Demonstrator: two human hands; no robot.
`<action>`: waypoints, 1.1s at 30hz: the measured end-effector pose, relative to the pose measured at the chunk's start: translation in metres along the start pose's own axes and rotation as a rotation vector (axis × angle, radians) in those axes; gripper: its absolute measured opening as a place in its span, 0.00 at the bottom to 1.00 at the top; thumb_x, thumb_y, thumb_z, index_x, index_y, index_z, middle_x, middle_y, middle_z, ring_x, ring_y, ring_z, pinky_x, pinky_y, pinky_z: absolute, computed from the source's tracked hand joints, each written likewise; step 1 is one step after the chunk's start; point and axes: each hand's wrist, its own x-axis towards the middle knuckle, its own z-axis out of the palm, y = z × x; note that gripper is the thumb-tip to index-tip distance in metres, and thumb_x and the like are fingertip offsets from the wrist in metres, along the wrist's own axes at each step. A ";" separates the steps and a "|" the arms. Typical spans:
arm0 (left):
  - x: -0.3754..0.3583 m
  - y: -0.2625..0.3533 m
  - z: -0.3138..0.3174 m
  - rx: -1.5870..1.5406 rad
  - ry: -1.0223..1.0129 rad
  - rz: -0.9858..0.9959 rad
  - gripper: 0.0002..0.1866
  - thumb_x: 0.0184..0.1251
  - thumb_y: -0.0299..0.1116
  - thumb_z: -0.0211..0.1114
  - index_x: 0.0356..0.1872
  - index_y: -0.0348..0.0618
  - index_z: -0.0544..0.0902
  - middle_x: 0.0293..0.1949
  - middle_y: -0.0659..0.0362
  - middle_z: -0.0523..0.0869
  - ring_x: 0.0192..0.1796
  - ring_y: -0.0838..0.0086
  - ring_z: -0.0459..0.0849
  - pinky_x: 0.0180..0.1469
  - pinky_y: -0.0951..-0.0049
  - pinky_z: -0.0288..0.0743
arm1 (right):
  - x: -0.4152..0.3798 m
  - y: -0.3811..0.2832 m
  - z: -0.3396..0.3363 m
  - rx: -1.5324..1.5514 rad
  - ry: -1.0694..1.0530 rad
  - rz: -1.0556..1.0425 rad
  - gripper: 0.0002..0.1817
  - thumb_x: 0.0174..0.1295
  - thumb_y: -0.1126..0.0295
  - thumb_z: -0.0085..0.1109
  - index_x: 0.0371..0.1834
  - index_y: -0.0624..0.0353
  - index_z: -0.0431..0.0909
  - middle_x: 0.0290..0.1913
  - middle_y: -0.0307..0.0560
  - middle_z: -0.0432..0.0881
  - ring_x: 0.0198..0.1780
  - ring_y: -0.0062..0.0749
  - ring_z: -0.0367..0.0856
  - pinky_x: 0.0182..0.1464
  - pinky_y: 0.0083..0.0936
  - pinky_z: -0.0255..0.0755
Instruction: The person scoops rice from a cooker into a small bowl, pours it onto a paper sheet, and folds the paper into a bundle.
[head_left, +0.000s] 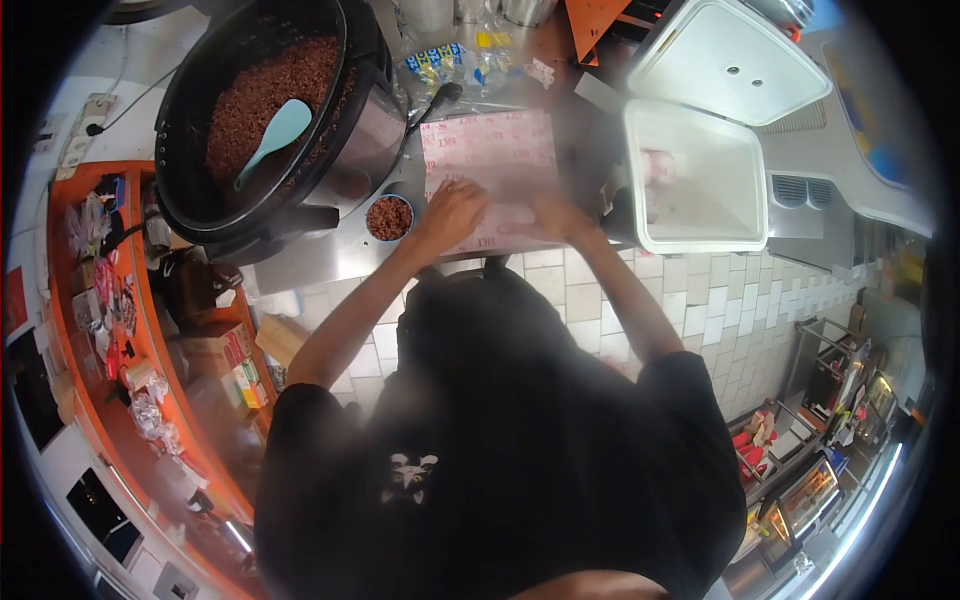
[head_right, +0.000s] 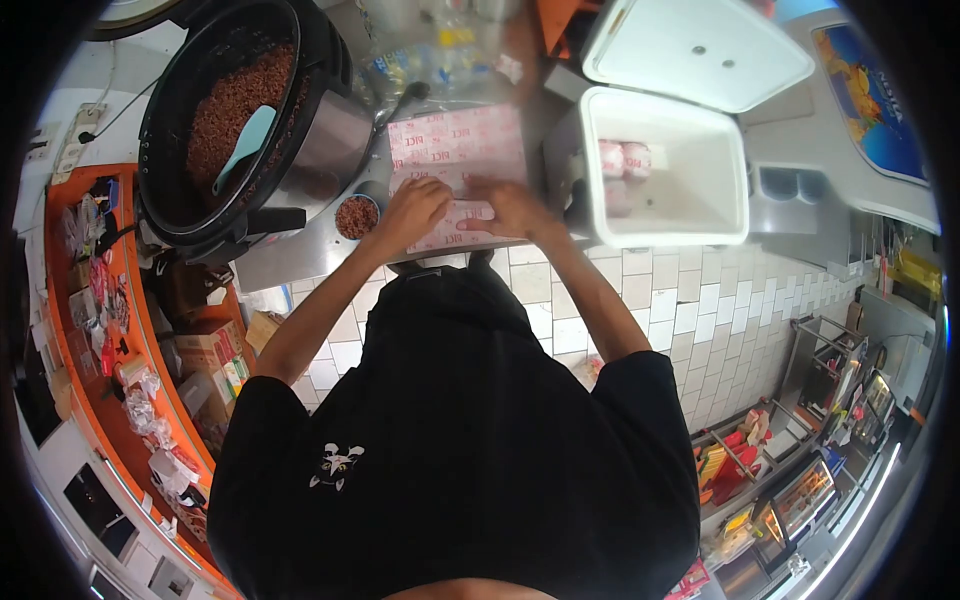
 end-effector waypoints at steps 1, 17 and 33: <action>0.008 -0.012 0.003 -0.065 -0.031 -0.043 0.08 0.66 0.33 0.65 0.37 0.38 0.82 0.35 0.49 0.86 0.47 0.55 0.85 0.52 0.57 0.75 | 0.003 -0.002 -0.003 0.060 0.011 0.031 0.20 0.61 0.60 0.68 0.52 0.61 0.84 0.58 0.55 0.82 0.60 0.53 0.79 0.64 0.40 0.72; 0.014 -0.075 0.034 -0.174 -0.171 -0.505 0.11 0.57 0.31 0.72 0.40 0.39 0.84 0.40 0.45 0.88 0.46 0.50 0.87 0.50 0.54 0.79 | 0.035 0.073 0.052 0.028 0.091 0.443 0.07 0.54 0.77 0.61 0.36 0.57 0.85 0.40 0.58 0.85 0.44 0.54 0.84 0.50 0.44 0.75; -0.022 -0.042 0.041 0.199 -0.031 -0.079 0.14 0.63 0.32 0.62 0.48 0.40 0.84 0.43 0.53 0.87 0.48 0.56 0.85 0.56 0.56 0.74 | -0.019 0.035 0.054 -0.217 0.207 0.111 0.11 0.57 0.77 0.60 0.45 0.62 0.80 0.41 0.57 0.82 0.45 0.53 0.80 0.50 0.46 0.74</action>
